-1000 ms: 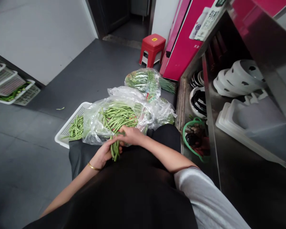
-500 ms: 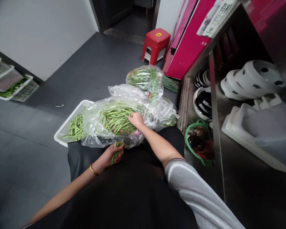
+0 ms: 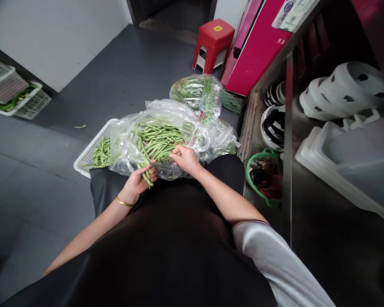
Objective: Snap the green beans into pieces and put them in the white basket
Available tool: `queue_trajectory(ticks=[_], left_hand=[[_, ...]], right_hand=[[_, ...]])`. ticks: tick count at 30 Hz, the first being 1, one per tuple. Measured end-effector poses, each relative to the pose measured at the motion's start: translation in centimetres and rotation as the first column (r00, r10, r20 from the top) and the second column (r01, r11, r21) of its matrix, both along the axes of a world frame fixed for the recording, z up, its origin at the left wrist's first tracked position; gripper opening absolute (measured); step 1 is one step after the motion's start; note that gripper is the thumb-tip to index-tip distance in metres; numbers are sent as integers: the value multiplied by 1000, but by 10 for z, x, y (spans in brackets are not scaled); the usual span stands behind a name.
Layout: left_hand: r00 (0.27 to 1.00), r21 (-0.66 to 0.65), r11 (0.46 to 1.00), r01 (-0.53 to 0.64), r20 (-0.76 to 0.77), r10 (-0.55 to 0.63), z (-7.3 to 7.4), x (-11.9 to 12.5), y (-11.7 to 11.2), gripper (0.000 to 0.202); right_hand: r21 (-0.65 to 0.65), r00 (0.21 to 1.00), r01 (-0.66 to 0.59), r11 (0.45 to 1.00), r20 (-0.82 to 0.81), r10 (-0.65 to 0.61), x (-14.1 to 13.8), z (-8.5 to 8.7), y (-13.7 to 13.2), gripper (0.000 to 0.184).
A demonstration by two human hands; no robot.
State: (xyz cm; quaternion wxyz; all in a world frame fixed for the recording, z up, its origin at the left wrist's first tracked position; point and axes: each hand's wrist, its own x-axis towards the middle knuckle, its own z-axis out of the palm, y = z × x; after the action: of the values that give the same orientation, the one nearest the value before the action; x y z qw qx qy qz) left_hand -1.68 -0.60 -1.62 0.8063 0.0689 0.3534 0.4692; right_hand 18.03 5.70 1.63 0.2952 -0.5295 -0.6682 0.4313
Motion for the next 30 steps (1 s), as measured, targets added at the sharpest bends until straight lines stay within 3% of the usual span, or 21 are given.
queue_trajectory(ticks=[2, 4, 6, 8, 10, 12, 13, 15, 17, 19, 22, 26, 28, 30], left_hand=[[999, 26, 999, 26, 34, -27, 7, 1, -4, 25], [997, 42, 998, 54, 49, -56, 15, 5, -6, 26], [999, 50, 998, 35, 23, -36, 23, 9, -6, 27], [999, 73, 997, -25, -38, 28, 28, 9, -3, 27], [991, 120, 991, -56, -111, 70, 32, 5, 2, 27], [979, 177, 984, -22, -194, 57, 38, 0, 7, 28], [970, 206, 978, 8, -238, 43, 42, -3, 9, 28], [947, 256, 965, 59, -320, 27, 49, -6, 13, 28], [931, 295, 953, 70, -363, 44, 54, -7, 16, 27], [925, 337, 941, 22, -363, 109, 57, -4, 16, 26], [900, 397, 914, -81, -364, 238, 60, 8, 17, 25], [846, 467, 874, -139, -402, 349, 69, 18, 21, 23], [854, 481, 870, -109, -403, 330, 74, 16, 23, 19], [879, 461, 887, -38, -406, 249, 78, 11, 23, 14]], right_hand=[[142, 998, 41, 989, 33, -47, -2, 11, -8, 16], [323, 994, 7, 946, 101, -41, -8, 17, -18, 19], [429, 978, -155, 890, 192, 78, -15, 18, -28, 22], [432, 935, -336, 837, 260, 241, -20, 16, -36, 24], [341, 916, -387, 857, 244, 317, -22, 14, -37, 22], [140, 922, -379, 915, 147, 359, -18, 16, -31, 18], [18, 914, -401, 916, 81, 398, -15, 18, -26, 18], [-184, 867, -497, 848, -66, 494, -9, 26, -16, 22], [-282, 831, -556, 782, -194, 521, -6, 33, -10, 26], [-305, 861, -497, 813, -286, 420, -7, 35, -8, 26], [-282, 897, -286, 916, -415, 152, -16, 30, -6, 31], [-269, 838, -8, 963, -528, -140, -19, 19, 10, 38], [-243, 839, 40, 969, -519, -164, -12, 15, 23, 38], [-215, 870, -9, 977, -484, -98, -4, 15, 33, 36]])
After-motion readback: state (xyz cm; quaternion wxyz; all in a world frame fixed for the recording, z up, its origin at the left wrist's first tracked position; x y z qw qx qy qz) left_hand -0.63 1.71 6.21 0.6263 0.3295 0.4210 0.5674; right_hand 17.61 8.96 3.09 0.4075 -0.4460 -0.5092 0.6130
